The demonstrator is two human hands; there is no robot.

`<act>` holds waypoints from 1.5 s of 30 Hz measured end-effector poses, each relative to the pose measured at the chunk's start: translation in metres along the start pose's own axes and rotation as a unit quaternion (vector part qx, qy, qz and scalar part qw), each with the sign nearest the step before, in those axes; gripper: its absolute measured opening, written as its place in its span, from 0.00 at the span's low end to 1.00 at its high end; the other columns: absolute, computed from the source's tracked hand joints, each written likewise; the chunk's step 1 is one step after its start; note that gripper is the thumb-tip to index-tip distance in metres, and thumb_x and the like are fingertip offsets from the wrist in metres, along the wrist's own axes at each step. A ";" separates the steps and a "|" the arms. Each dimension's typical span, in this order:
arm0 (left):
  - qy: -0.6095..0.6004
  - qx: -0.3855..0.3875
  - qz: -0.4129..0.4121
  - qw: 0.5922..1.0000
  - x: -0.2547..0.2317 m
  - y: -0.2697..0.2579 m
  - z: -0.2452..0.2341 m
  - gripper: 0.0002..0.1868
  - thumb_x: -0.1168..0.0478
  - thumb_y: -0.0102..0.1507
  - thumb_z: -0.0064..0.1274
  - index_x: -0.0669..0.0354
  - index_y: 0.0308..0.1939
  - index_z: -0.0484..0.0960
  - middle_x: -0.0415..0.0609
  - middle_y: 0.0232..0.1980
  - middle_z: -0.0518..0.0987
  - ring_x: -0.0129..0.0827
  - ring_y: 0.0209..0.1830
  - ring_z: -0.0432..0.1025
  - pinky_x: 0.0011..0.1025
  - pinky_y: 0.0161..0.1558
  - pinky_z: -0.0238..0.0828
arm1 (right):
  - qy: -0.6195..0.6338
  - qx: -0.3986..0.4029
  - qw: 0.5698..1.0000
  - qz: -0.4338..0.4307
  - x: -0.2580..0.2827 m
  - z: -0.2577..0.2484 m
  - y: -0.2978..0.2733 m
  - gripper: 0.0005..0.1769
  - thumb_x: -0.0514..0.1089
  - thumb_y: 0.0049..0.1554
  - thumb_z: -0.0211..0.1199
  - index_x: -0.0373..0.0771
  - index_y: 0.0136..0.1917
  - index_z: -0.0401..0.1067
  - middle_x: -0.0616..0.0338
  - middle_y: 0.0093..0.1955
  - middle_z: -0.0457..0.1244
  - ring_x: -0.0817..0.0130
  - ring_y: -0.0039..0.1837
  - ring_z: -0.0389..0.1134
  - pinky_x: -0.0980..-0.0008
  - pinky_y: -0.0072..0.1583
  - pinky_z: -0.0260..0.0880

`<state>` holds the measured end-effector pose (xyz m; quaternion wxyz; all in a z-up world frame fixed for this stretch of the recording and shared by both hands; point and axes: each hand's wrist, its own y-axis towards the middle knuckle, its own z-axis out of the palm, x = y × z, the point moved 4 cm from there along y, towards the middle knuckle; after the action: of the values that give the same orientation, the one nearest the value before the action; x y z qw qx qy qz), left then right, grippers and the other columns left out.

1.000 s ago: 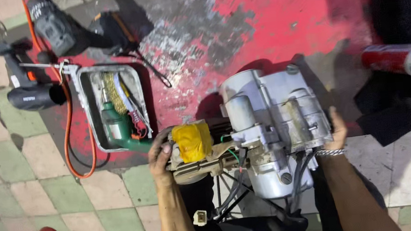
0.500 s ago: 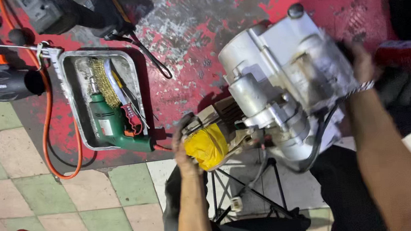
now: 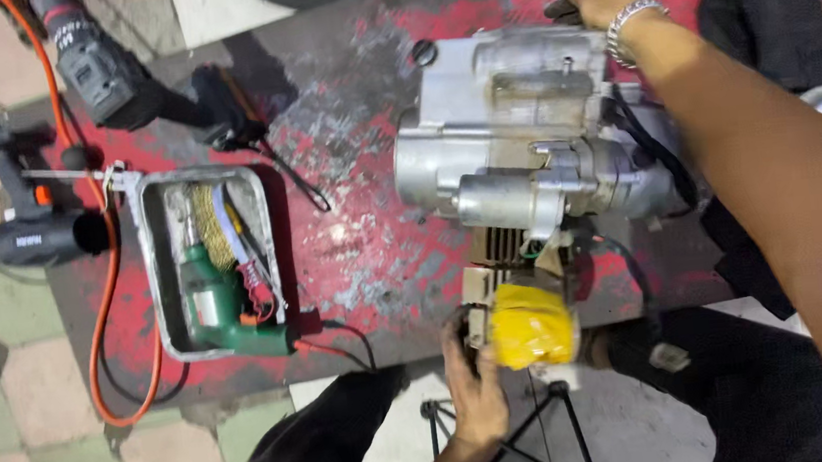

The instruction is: The person uses a green electric impact wrench to remove bolts from a small engine block on a workbench. They then manually adjust the engine's position and handle attached wires before using the impact wrench again to remove additional bolts.

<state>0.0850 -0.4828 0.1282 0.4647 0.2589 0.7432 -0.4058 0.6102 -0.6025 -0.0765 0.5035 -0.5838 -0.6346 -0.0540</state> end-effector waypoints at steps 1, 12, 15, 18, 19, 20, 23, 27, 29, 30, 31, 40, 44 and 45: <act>0.024 0.017 0.009 1.000 -0.005 0.003 0.003 0.35 0.46 0.70 0.45 0.70 0.72 0.61 0.63 0.68 0.69 0.50 0.69 0.66 0.41 0.69 0.60 | 0.079 -0.020 0.996 0.034 0.002 -0.006 -0.002 0.32 0.69 0.65 0.57 0.37 0.54 0.79 0.59 0.52 0.73 0.73 0.55 0.73 0.69 0.61 0.67; 0.140 0.061 0.103 0.983 0.009 -0.005 0.031 0.34 0.45 0.69 0.45 0.70 0.68 0.65 0.66 0.64 0.72 0.54 0.65 0.68 0.43 0.64 0.64 | -0.044 -0.387 0.872 -0.297 0.061 -0.060 -0.381 0.10 0.40 0.67 0.63 0.30 0.56 0.76 0.48 0.52 0.71 0.61 0.55 0.72 0.63 0.56 0.71; 0.133 0.068 0.101 0.984 0.019 0.000 0.029 0.34 0.45 0.68 0.45 0.69 0.68 0.63 0.66 0.63 0.72 0.53 0.63 0.69 0.42 0.60 0.69 | -0.130 -0.252 0.954 -0.093 0.048 -0.001 -0.465 0.15 0.50 0.54 0.63 0.36 0.45 0.80 0.44 0.40 0.70 0.49 0.45 0.73 0.55 0.51 0.72; 0.167 0.060 0.152 0.972 0.033 -0.003 0.031 0.33 0.47 0.69 0.45 0.71 0.68 0.64 0.69 0.63 0.72 0.57 0.64 0.68 0.45 0.62 0.66 | -0.287 0.025 0.957 0.043 -0.019 0.058 -0.474 0.24 0.57 0.57 0.57 0.34 0.46 0.81 0.40 0.50 0.71 0.47 0.54 0.74 0.53 0.59 0.72; 0.183 0.051 0.178 0.966 0.037 -0.004 0.034 0.32 0.48 0.71 0.45 0.72 0.68 0.64 0.70 0.63 0.72 0.58 0.64 0.68 0.46 0.64 0.64 | -0.215 0.015 0.975 0.048 -0.039 0.077 -0.461 0.29 0.61 0.61 0.53 0.34 0.50 0.80 0.40 0.54 0.70 0.48 0.57 0.72 0.54 0.60 0.69; 0.187 0.050 0.193 0.962 0.042 -0.005 0.037 0.32 0.48 0.71 0.45 0.73 0.68 0.64 0.71 0.63 0.71 0.59 0.64 0.68 0.47 0.64 0.64 | -0.142 0.004 0.988 0.052 -0.059 0.092 -0.447 0.33 0.65 0.66 0.49 0.34 0.54 0.79 0.41 0.57 0.70 0.49 0.60 0.70 0.54 0.62 0.67; 0.201 0.033 0.234 0.951 0.046 -0.002 0.035 0.33 0.48 0.72 0.44 0.76 0.68 0.63 0.73 0.63 0.72 0.62 0.63 0.68 0.47 0.63 0.64 | 0.453 0.013 0.862 0.228 -0.091 0.159 -0.403 0.36 0.69 0.64 0.47 0.41 0.71 0.63 0.55 0.63 0.66 0.59 0.58 0.70 0.56 0.55 0.74; 0.187 0.009 0.233 0.954 0.025 0.022 0.030 0.29 0.49 0.71 0.43 0.72 0.66 0.68 0.71 0.57 0.76 0.61 0.57 0.72 0.48 0.59 0.67 | 0.644 0.074 0.762 0.001 -0.068 0.179 -0.358 0.34 0.68 0.63 0.50 0.42 0.69 0.72 0.58 0.59 0.71 0.66 0.56 0.73 0.66 0.57 0.75; 0.204 -0.013 0.218 0.954 0.015 0.036 0.021 0.28 0.48 0.71 0.41 0.70 0.64 0.70 0.70 0.54 0.78 0.61 0.55 0.73 0.49 0.57 0.68 | 0.630 0.076 0.770 0.066 -0.067 0.184 -0.347 0.37 0.73 0.63 0.47 0.41 0.62 0.73 0.55 0.51 0.70 0.61 0.49 0.71 0.59 0.49 0.72; 0.227 -0.029 0.213 0.950 0.011 0.042 0.015 0.27 0.48 0.72 0.40 0.69 0.63 0.72 0.70 0.54 0.78 0.63 0.56 0.72 0.50 0.57 0.67 | 0.622 0.078 0.772 0.102 -0.068 0.189 -0.348 0.39 0.75 0.63 0.46 0.40 0.59 0.74 0.53 0.47 0.70 0.59 0.45 0.70 0.56 0.45 0.71; 0.244 -0.049 0.216 0.944 0.004 0.052 0.015 0.26 0.48 0.73 0.40 0.69 0.62 0.73 0.71 0.55 0.78 0.64 0.56 0.72 0.51 0.57 0.67 | 0.661 0.076 0.742 0.076 -0.061 0.189 -0.343 0.36 0.74 0.63 0.48 0.41 0.60 0.74 0.55 0.48 0.70 0.60 0.46 0.71 0.58 0.47 0.72; 0.212 -0.037 0.221 0.951 -0.023 0.057 -0.004 0.31 0.44 0.73 0.35 0.72 0.60 0.74 0.72 0.56 0.78 0.63 0.57 0.72 0.50 0.57 0.67 | 0.837 0.039 0.544 -0.037 -0.002 0.206 -0.332 0.29 0.66 0.65 0.56 0.40 0.63 0.74 0.55 0.55 0.69 0.59 0.53 0.72 0.58 0.56 0.75; 0.220 -0.057 0.200 0.953 -0.031 0.071 -0.036 0.34 0.41 0.73 0.34 0.72 0.57 0.76 0.70 0.52 0.80 0.60 0.53 0.74 0.48 0.55 0.68 | 0.817 0.016 0.574 0.048 0.019 0.231 -0.356 0.32 0.68 0.61 0.54 0.41 0.62 0.75 0.55 0.58 0.69 0.60 0.54 0.71 0.59 0.55 0.72; 0.227 -0.070 0.228 0.944 -0.034 0.076 -0.044 0.34 0.41 0.76 0.34 0.74 0.58 0.75 0.72 0.52 0.79 0.61 0.54 0.73 0.49 0.54 0.66 | 0.811 -0.001 0.583 0.050 0.025 0.239 -0.350 0.32 0.68 0.61 0.54 0.41 0.63 0.75 0.56 0.58 0.68 0.62 0.55 0.71 0.61 0.56 0.71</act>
<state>0.1363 -0.4048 0.1417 0.3808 0.4737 0.7767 -0.1658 0.1985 -0.5375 0.0068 0.8103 -0.3286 0.0681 -0.4803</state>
